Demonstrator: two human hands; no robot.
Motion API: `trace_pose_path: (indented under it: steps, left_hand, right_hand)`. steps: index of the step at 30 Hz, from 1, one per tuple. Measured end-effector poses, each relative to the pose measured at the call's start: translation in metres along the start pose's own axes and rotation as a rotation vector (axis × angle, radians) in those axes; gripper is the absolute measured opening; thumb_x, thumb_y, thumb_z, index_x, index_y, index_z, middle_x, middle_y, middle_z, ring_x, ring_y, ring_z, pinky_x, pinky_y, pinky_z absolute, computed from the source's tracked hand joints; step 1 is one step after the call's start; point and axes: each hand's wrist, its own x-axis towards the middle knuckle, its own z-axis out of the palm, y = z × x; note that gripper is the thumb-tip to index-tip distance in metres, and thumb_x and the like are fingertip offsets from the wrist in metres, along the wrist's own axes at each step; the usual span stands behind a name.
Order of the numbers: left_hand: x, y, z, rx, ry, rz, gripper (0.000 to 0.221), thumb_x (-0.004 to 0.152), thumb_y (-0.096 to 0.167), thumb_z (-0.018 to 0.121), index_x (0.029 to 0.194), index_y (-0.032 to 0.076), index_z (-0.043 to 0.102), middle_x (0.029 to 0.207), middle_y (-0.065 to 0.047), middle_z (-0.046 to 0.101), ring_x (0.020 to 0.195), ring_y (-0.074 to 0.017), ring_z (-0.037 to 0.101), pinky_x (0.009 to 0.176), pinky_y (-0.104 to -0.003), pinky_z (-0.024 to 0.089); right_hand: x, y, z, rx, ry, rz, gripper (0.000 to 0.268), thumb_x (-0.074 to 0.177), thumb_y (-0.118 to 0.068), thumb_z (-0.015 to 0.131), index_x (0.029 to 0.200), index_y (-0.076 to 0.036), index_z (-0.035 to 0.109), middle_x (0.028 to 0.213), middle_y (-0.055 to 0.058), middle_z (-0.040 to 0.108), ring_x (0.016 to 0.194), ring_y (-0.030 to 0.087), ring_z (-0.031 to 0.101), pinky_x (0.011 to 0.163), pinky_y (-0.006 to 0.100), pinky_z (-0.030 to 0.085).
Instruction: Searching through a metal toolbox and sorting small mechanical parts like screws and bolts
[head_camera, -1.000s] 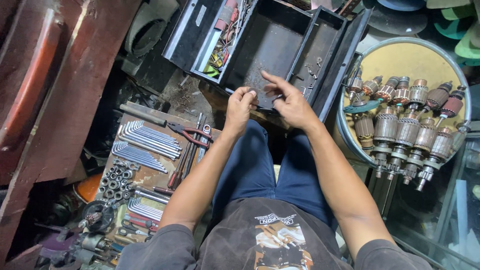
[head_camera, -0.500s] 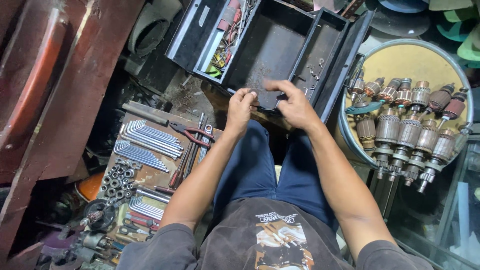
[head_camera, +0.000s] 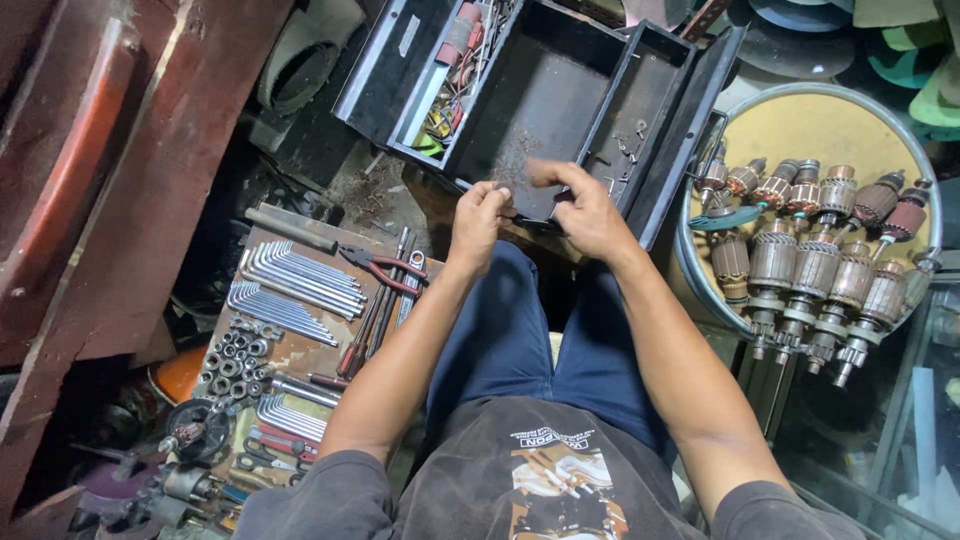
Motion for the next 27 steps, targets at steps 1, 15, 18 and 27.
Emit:
trace_pose_path:
  steps: [1,15,18,27]
  left_hand:
    - [-0.003,0.003,-0.001,-0.002,0.004,-0.002,0.013,0.09,0.019,0.066,0.096,0.007,0.068,0.081,-0.003,0.067,0.073,-0.013,0.069,0.062,-0.023,0.057]
    - [-0.036,0.012,-0.029,0.016,-0.076,-0.052,0.025,0.085,0.019,0.075,0.102,0.002,0.07,0.08,-0.005,0.069,0.072,-0.0137,0.073,0.061,-0.023,0.056]
    - [-0.032,-0.007,-0.048,0.035,-0.068,-0.029,0.032,0.083,0.02,0.079,0.108,-0.001,0.072,0.076,-0.012,0.073,0.069,-0.0153,0.072,0.058,-0.023,0.057]
    - [-0.078,0.022,-0.138,-0.008,0.145,0.052,0.026,0.081,0.017,0.08,0.103,0.004,0.072,0.071,-0.01,0.074,0.063,-0.0127,0.073,0.051,-0.019,0.054]
  right_hand:
    - [-0.002,0.007,0.001,0.001,-0.005,0.001,0.056,0.07,0.009,0.044,0.113,-0.008,0.075,0.117,0.017,0.067,0.124,0.036,0.059,0.108,0.052,0.043]
    - [-0.011,-0.019,0.042,-0.045,-0.045,-0.029,0.05,0.079,-0.013,0.081,0.128,-0.017,0.072,0.093,0.009,0.073,0.085,0.023,0.072,0.076,0.039,0.055]
    - [-0.012,-0.034,0.057,-0.027,-0.046,0.033,0.043,0.079,-0.01,0.08,0.121,-0.018,0.077,0.076,0.004,0.07,0.072,0.016,0.068,0.066,0.032,0.053]
    - [-0.001,-0.053,0.145,0.071,-0.232,0.048,0.044,0.085,-0.006,0.08,0.128,-0.007,0.07,0.081,0.007,0.07,0.075,0.011,0.062,0.068,0.027,0.048]
